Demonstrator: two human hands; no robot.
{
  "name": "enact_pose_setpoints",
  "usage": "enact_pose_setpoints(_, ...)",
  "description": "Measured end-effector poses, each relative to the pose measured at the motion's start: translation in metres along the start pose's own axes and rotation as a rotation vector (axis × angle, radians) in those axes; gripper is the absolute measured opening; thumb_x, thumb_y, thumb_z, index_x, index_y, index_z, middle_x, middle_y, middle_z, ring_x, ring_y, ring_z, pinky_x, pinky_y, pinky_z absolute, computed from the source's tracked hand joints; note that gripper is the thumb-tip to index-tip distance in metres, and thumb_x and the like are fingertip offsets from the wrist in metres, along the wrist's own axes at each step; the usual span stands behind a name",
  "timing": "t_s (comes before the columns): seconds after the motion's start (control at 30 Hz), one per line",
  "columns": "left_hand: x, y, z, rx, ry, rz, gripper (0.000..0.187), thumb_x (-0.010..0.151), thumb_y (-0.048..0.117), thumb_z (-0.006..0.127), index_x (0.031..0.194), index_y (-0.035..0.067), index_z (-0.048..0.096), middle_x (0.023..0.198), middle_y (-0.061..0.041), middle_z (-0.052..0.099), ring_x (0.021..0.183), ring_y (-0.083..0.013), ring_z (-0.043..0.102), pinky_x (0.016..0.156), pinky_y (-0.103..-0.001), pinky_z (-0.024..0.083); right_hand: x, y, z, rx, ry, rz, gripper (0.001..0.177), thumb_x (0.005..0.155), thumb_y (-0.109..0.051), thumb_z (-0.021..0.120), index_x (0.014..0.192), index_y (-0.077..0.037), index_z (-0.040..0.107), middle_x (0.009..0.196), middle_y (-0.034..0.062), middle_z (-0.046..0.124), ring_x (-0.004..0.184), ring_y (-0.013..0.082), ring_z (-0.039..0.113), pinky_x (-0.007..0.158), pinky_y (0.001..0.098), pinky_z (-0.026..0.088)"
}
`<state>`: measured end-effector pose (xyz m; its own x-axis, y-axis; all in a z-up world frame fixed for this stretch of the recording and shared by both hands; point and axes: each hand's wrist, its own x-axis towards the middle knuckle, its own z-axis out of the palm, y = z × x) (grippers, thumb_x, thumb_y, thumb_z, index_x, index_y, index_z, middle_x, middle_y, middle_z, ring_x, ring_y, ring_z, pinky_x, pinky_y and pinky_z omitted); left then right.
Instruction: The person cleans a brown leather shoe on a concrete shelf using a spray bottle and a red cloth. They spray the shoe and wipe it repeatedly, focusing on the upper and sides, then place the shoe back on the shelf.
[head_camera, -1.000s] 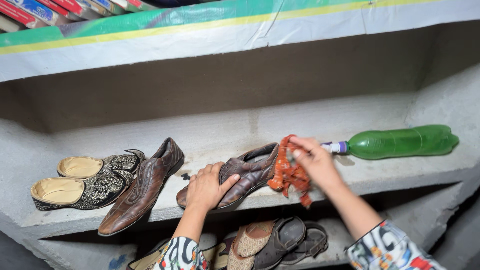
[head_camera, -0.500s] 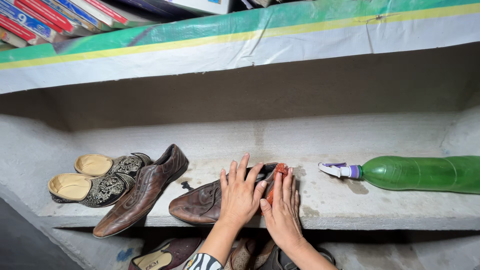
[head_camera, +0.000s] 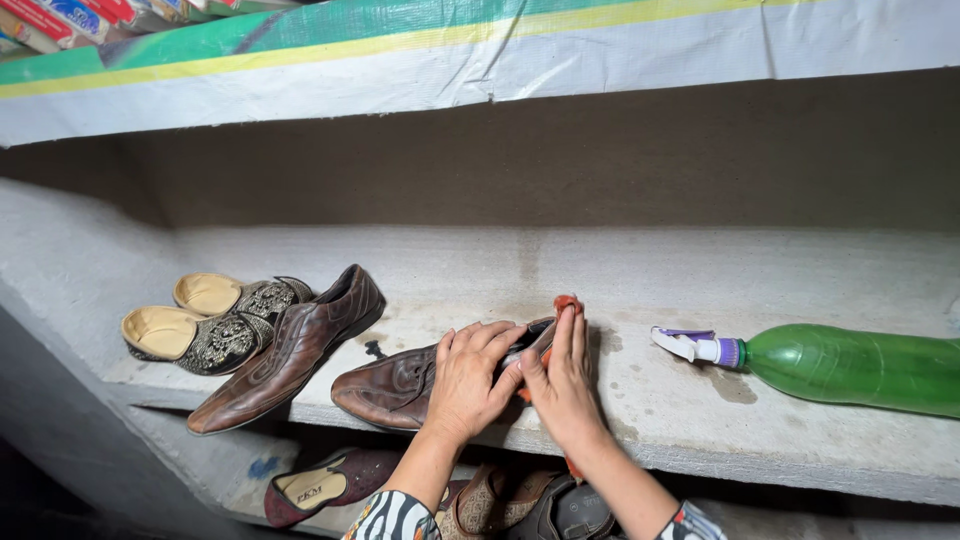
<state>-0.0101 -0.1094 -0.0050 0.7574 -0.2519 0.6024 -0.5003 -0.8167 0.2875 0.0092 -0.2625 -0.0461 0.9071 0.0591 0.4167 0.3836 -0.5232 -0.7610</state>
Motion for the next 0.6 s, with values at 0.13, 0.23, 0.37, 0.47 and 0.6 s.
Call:
enact_pose_setpoints(0.13,0.002,-0.002,0.0,0.0,0.018,0.018,0.045,0.091,0.049,0.06,0.119,0.014,0.066,0.135,-0.007,0.06,0.133,-0.0314,0.046,0.115,-0.056,0.023,0.035,0.02,-0.001,-0.073,-0.021,-0.013,0.105,0.088,-0.08,0.016,0.16,-0.004,0.003,0.168,0.0216,0.004,0.155,0.0364,-0.002,0.125,0.049,0.007)
enact_pose_setpoints(0.23,0.002,-0.003,0.003,0.027,-0.002,0.001,0.038,0.09,0.046,0.061,0.107,0.012,0.069,0.137,-0.007,0.059,0.133,-0.0316,0.045,0.114,-0.059,0.019,0.057,0.024,-0.003,-0.073,-0.081,0.05,0.101,0.088,-0.078,0.017,0.159,-0.007,0.011,0.169,0.019,0.009,0.156,0.0348,0.001,0.125,0.0485,0.009)
enact_pose_setpoints(0.37,0.001,-0.009,0.008,0.019,0.008,-0.011,0.038,0.091,0.045,0.061,0.104,0.011,0.07,0.138,-0.006,0.058,0.134,-0.0315,0.045,0.114,-0.057,0.021,0.06,0.024,-0.001,-0.027,-0.072,0.035,0.101,0.089,-0.077,0.019,0.16,-0.006,0.011,0.167,0.0235,0.008,0.157,0.0371,0.004,0.125,0.0489,0.011)
enact_pose_setpoints(0.47,0.002,-0.01,0.012,0.012,0.009,-0.017,0.037,0.09,0.044,0.061,0.103,0.011,0.071,0.138,-0.005,0.058,0.134,-0.0311,0.045,0.114,-0.057,0.02,0.042,0.02,0.003,-0.049,0.0,-0.038,0.106,0.091,-0.077,0.02,0.159,0.001,-0.004,0.166,0.0276,0.0,0.154,0.0422,-0.002,0.124,0.05,0.005)
enact_pose_setpoints(0.6,0.002,-0.012,0.013,0.001,0.032,0.0,0.037,0.09,0.044,0.06,0.102,0.011,0.071,0.139,-0.005,0.059,0.134,-0.0301,0.045,0.114,-0.055,0.021,0.013,0.015,0.009,-0.068,0.072,-0.17,0.112,0.091,-0.077,0.022,0.158,0.008,-0.008,0.164,0.0361,-0.005,0.153,0.0472,-0.004,0.124,0.0532,0.005)
